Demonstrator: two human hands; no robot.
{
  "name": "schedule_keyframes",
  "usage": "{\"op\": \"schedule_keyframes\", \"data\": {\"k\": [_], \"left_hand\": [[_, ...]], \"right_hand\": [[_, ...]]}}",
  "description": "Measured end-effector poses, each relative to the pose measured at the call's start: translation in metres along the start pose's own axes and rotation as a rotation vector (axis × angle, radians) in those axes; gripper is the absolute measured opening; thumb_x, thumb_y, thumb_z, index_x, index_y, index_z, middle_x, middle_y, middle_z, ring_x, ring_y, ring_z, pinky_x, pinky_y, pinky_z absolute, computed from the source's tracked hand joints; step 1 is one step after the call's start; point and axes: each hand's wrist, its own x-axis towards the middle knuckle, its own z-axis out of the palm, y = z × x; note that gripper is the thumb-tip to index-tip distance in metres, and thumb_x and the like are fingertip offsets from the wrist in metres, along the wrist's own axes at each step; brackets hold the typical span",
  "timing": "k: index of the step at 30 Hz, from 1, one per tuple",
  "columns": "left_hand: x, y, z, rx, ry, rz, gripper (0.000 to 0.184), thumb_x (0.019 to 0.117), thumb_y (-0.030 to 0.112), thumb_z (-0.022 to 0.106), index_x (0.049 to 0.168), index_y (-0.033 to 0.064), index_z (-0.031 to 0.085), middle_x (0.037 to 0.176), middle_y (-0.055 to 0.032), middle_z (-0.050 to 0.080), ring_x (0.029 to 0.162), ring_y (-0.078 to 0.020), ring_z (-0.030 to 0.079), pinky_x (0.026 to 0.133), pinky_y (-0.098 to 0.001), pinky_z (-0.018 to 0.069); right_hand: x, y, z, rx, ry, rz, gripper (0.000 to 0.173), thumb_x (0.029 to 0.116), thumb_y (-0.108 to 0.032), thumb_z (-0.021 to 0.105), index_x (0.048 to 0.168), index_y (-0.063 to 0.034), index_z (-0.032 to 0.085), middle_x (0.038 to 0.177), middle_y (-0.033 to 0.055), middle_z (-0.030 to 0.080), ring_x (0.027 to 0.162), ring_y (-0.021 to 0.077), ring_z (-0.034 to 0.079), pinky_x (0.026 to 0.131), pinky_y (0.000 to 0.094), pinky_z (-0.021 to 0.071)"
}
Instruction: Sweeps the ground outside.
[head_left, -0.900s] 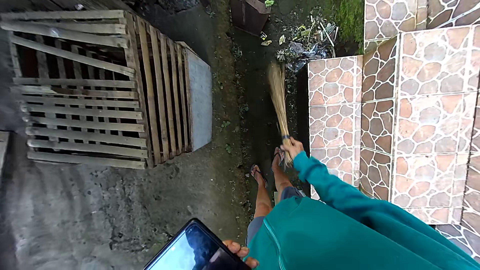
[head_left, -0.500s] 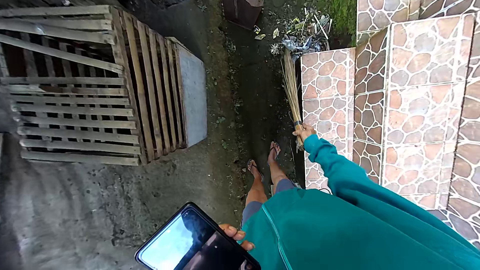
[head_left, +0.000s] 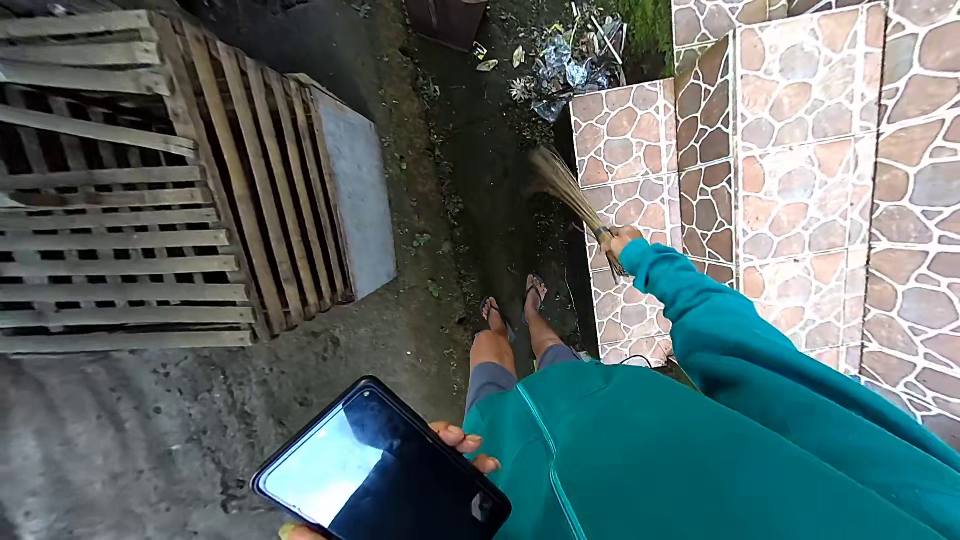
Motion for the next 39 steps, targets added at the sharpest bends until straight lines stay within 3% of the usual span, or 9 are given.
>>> {"op": "schedule_keyframes", "data": {"k": [8, 11, 14, 16, 19, 24, 30, 35, 39], "left_hand": [[0.033, 0.034, -0.002, 0.055, -0.097, -0.04, 0.083, 0.0853, 0.076, 0.051, 0.127, 0.0069, 0.068, 0.12, -0.0186, 0.071, 0.113, -0.0351, 0.068, 0.094, -0.0522, 0.0561], [0.06, 0.064, 0.006, 0.061, -0.184, -0.101, 0.08, 0.0856, 0.074, 0.053, 0.128, 0.0078, 0.069, 0.121, -0.0183, 0.071, 0.115, -0.0349, 0.068, 0.096, -0.0523, 0.0551], [0.092, 0.096, 0.017, 0.107, -0.251, -0.131, 0.078, 0.0858, 0.073, 0.054, 0.129, 0.0092, 0.068, 0.122, -0.0176, 0.07, 0.116, -0.0344, 0.067, 0.097, -0.0525, 0.0547], [0.114, 0.117, 0.023, 0.12, -0.289, -0.144, 0.079, 0.0852, 0.073, 0.055, 0.128, 0.0073, 0.068, 0.121, -0.0189, 0.07, 0.114, -0.0355, 0.068, 0.096, -0.0533, 0.0554], [0.146, 0.141, 0.028, 0.148, -0.356, -0.21, 0.079, 0.0847, 0.073, 0.056, 0.13, 0.0087, 0.066, 0.123, -0.0185, 0.069, 0.116, -0.0357, 0.067, 0.098, -0.0534, 0.0543], [0.196, 0.158, 0.038, 0.17, -0.426, -0.341, 0.079, 0.0865, 0.071, 0.055, 0.133, 0.0082, 0.065, 0.125, -0.0205, 0.068, 0.117, -0.0377, 0.066, 0.098, -0.054, 0.0541], [0.224, 0.157, 0.045, 0.182, -0.363, -0.461, 0.082, 0.0834, 0.071, 0.059, 0.131, 0.0046, 0.065, 0.123, -0.0226, 0.068, 0.115, -0.0389, 0.066, 0.098, -0.0556, 0.0539], [0.231, 0.146, 0.062, 0.335, -0.292, -0.438, 0.082, 0.0831, 0.073, 0.059, 0.125, 0.0035, 0.067, 0.116, -0.021, 0.07, 0.109, -0.0368, 0.069, 0.094, -0.0531, 0.0563], [0.238, 0.132, 0.071, 0.367, -0.29, -0.485, 0.081, 0.082, 0.073, 0.06, 0.123, 0.0037, 0.067, 0.114, -0.0207, 0.071, 0.105, -0.0363, 0.07, 0.091, -0.0522, 0.0578]], "right_hand": [[-0.107, -0.049, -0.011, 0.004, -0.352, 0.106, 0.045, 0.0938, -0.012, 0.072, 0.135, 0.0025, 0.061, 0.132, 0.0265, 0.062, 0.124, 0.0371, 0.059, 0.109, 0.0535, 0.0426], [-0.076, -0.076, -0.002, 0.092, -0.218, 0.162, 0.038, 0.0949, -0.01, 0.07, 0.128, 0.0068, 0.063, 0.131, 0.0267, 0.063, 0.125, 0.0358, 0.059, 0.11, 0.0516, 0.0417], [-0.067, -0.096, 0.014, 0.249, -0.1, 0.186, 0.053, 0.0924, -0.012, 0.073, 0.141, 0.002, 0.056, 0.139, 0.0271, 0.058, 0.134, 0.0377, 0.054, 0.114, 0.052, 0.0395], [-0.093, -0.1, 0.031, 0.496, -0.079, 0.215, 0.062, 0.0914, -0.008, 0.074, 0.148, -0.0013, 0.049, 0.136, 0.0256, 0.059, 0.118, 0.0331, 0.063, 0.102, 0.0482, 0.0504], [-0.174, -0.085, 0.057, 0.933, -0.129, 0.331, 0.05, 0.1, -0.007, 0.059, 0.148, -0.0026, 0.047, 0.1, 0.0165, 0.065, 0.065, 0.0208, 0.064, 0.059, 0.0376, 0.0574], [-0.273, -0.086, 0.102, 1.593, -0.093, 0.663, 0.028, 0.1102, -0.019, 0.032, 0.107, -0.0038, 0.055, 0.064, 0.0035, 0.06, 0.05, 0.0083, 0.059, 0.047, 0.0216, 0.0518], [-0.161, -0.132, 0.152, 1.791, -0.051, 0.506, 0.027, 0.1091, -0.018, 0.033, 0.098, -0.0057, 0.054, 0.059, -0.0005, 0.058, 0.048, 0.006, 0.057, 0.048, 0.021, 0.0503], [-0.037, -0.228, 0.16, 1.792, -0.135, 0.446, 0.018, 0.1022, -0.008, 0.052, 0.114, 0.0052, 0.057, 0.068, 0.0096, 0.061, 0.051, 0.016, 0.058, 0.051, 0.0321, 0.0543], [-0.058, -0.223, 0.144, 1.703, -0.211, 0.345, 0.047, 0.0981, -0.002, 0.056, 0.144, -0.0014, 0.045, 0.076, 0.0097, 0.059, 0.052, 0.0162, 0.057, 0.05, 0.0327, 0.0534]]}}
